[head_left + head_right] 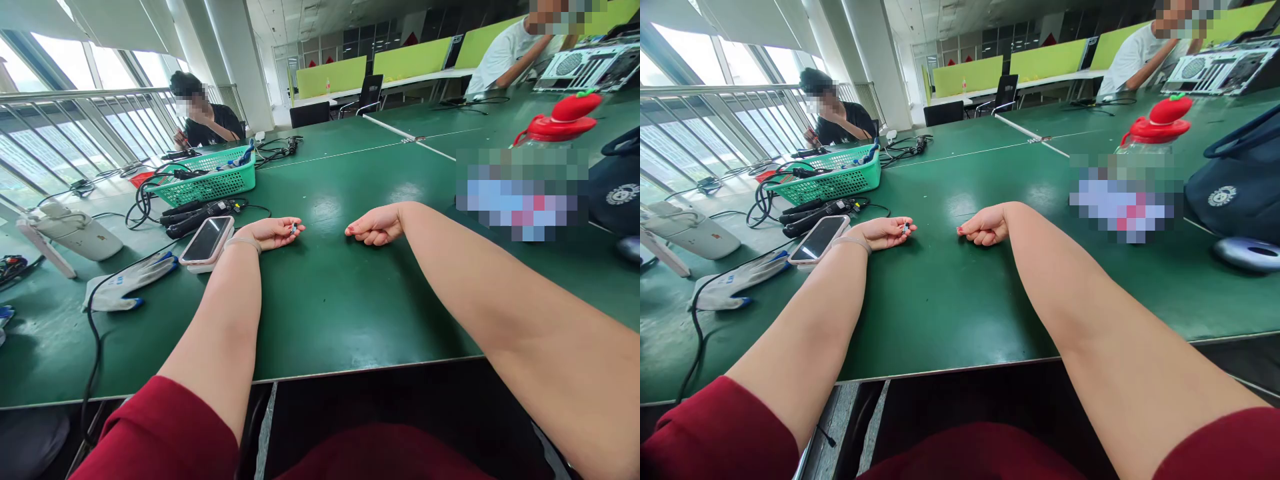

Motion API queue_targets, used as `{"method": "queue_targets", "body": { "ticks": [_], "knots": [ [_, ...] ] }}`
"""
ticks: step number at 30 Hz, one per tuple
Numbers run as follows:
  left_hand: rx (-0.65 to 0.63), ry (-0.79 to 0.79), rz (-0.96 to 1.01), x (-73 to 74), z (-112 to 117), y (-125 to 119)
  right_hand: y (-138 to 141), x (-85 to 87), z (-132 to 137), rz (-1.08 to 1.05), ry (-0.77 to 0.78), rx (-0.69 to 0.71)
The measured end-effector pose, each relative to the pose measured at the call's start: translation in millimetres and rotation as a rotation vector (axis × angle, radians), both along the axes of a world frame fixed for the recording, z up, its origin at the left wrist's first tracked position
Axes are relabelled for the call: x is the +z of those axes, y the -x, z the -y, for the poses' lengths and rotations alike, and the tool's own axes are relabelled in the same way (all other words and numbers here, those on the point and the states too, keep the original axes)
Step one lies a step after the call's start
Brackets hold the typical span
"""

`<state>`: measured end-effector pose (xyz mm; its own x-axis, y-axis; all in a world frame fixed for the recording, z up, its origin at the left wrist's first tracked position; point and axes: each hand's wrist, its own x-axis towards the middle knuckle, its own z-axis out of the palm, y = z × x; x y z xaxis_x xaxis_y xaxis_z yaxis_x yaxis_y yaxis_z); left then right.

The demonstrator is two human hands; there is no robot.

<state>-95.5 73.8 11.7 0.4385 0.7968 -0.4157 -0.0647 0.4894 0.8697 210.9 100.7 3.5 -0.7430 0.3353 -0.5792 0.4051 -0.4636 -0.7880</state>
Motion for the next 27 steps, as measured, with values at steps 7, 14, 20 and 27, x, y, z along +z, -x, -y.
{"method": "queue_targets", "body": {
  "ticks": [7,14,20,27],
  "knots": [
    [0.006,0.005,-0.03,-2.1,-2.6,1.3,-4.8,-2.6,-3.3,-0.033,0.019,0.012],
    [0.058,-0.125,-0.023,-5.5,7.1,2.7,-14.4,-10.1,-0.7,-0.194,0.1,-0.068],
    [0.183,-0.336,-0.181,-8.4,29.4,-13.8,-20.0,-13.6,12.1,-0.388,0.071,-0.194],
    [0.23,-0.795,-1.046,8.5,51.5,-1.7,-22.6,-15.8,15.2,-0.459,-0.019,-0.124]
  ]
}}
